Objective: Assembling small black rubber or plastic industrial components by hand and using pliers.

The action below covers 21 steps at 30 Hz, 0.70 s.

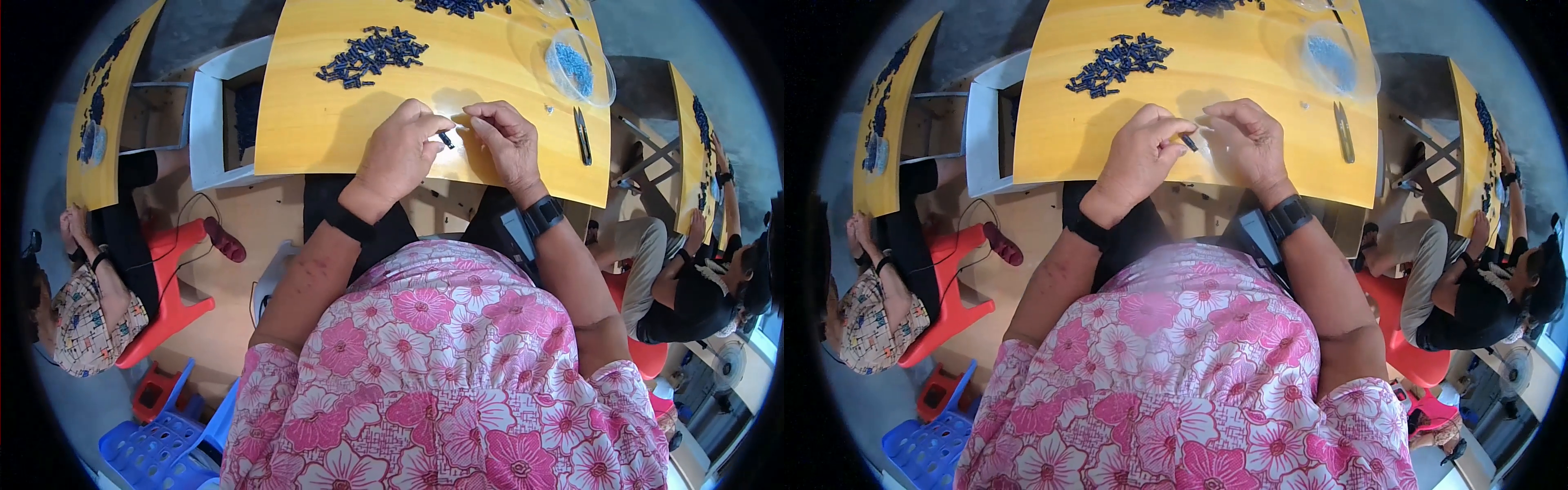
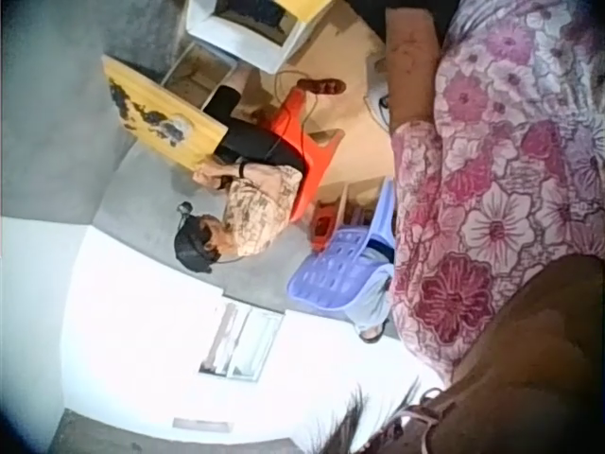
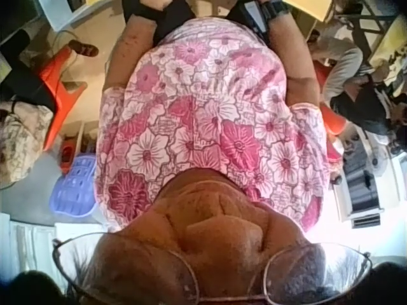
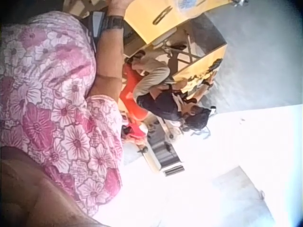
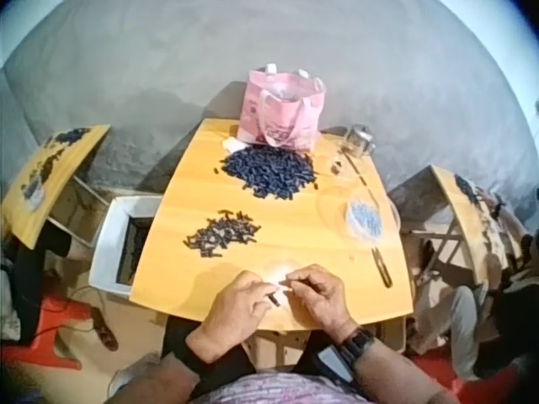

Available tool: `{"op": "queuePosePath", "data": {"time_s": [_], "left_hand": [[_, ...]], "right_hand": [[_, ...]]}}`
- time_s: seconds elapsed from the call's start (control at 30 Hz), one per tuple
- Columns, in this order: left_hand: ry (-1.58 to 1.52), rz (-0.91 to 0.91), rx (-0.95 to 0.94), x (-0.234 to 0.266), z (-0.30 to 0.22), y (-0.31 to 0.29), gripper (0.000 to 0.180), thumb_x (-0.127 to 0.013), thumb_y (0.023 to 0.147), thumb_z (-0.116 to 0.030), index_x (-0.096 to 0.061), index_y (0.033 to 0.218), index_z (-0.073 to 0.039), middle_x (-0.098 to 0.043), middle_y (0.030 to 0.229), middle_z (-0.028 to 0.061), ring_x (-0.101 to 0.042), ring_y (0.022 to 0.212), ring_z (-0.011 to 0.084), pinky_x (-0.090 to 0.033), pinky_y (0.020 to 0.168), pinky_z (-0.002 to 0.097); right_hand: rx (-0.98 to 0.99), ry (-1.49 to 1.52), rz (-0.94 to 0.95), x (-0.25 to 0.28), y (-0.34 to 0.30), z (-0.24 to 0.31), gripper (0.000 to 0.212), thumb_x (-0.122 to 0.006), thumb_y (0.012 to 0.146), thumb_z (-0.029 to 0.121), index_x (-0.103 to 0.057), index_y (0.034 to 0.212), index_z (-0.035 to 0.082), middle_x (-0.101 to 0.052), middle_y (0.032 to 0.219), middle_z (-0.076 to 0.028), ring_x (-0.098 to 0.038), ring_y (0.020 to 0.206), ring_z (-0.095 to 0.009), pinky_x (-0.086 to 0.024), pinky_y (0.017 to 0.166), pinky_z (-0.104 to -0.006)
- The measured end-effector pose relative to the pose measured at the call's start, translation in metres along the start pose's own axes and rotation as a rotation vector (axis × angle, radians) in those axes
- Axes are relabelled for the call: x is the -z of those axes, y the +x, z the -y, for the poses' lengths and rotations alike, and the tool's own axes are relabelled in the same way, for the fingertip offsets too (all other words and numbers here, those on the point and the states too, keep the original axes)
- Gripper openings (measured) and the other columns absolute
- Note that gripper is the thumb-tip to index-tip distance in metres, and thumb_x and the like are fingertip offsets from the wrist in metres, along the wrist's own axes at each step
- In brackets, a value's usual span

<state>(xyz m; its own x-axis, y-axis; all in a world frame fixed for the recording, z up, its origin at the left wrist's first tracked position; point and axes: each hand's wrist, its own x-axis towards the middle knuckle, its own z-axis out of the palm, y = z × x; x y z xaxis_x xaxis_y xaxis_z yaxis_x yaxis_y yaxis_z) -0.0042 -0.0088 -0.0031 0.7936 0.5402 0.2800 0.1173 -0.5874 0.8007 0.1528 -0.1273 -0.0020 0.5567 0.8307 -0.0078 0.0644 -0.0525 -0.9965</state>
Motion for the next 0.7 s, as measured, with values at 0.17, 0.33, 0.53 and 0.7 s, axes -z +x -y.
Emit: {"op": "queuePosePath", "data": {"time_s": [0.17,0.33,0.53,0.7], "left_hand": [[0.058,0.075,-0.008,-0.001,0.000,0.004,0.017,-0.070,0.076,-0.004,-0.072,0.092,-0.008,-0.058,0.085,0.0099,-0.059,0.077,0.0275,-0.049,0.069,0.0359],[0.097,0.064,-0.005,-0.001,-0.003,0.003,0.013,-0.070,0.077,-0.004,-0.071,0.089,-0.006,-0.060,0.081,0.0096,-0.060,0.074,0.0273,-0.049,0.067,0.0350],[-0.064,-0.005,0.130,-0.004,-0.004,-0.001,0.011,-0.068,0.081,-0.001,-0.070,0.091,-0.003,-0.064,0.080,0.0069,-0.060,0.069,0.0170,-0.049,0.066,0.0298],[-0.220,-0.069,0.274,-0.010,0.001,-0.001,0.012,-0.067,0.084,0.000,-0.069,0.096,0.000,-0.069,0.085,0.0043,-0.061,0.073,0.0083,-0.051,0.069,0.0240]], "right_hand": [[0.034,-0.029,-0.011,-0.001,0.001,-0.001,0.018,-0.068,0.083,-0.002,-0.072,0.099,0.002,-0.064,0.095,-0.004,-0.063,0.090,-0.012,-0.050,0.082,-0.0257],[0.062,-0.052,-0.018,-0.002,0.000,-0.004,0.016,-0.067,0.082,-0.002,-0.072,0.097,0.002,-0.064,0.093,-0.005,-0.063,0.089,-0.013,-0.050,0.082,-0.0252],[0.168,-0.172,0.051,0.001,0.000,-0.006,0.019,-0.069,0.079,-0.002,-0.073,0.097,0.006,-0.065,0.093,-0.006,-0.064,0.087,-0.014,-0.051,0.080,-0.0262],[0.144,-0.192,0.056,-0.002,0.000,-0.006,0.017,-0.071,0.078,0.000,-0.074,0.093,0.007,-0.067,0.089,-0.005,-0.065,0.084,-0.015,-0.052,0.078,-0.0267]]}}
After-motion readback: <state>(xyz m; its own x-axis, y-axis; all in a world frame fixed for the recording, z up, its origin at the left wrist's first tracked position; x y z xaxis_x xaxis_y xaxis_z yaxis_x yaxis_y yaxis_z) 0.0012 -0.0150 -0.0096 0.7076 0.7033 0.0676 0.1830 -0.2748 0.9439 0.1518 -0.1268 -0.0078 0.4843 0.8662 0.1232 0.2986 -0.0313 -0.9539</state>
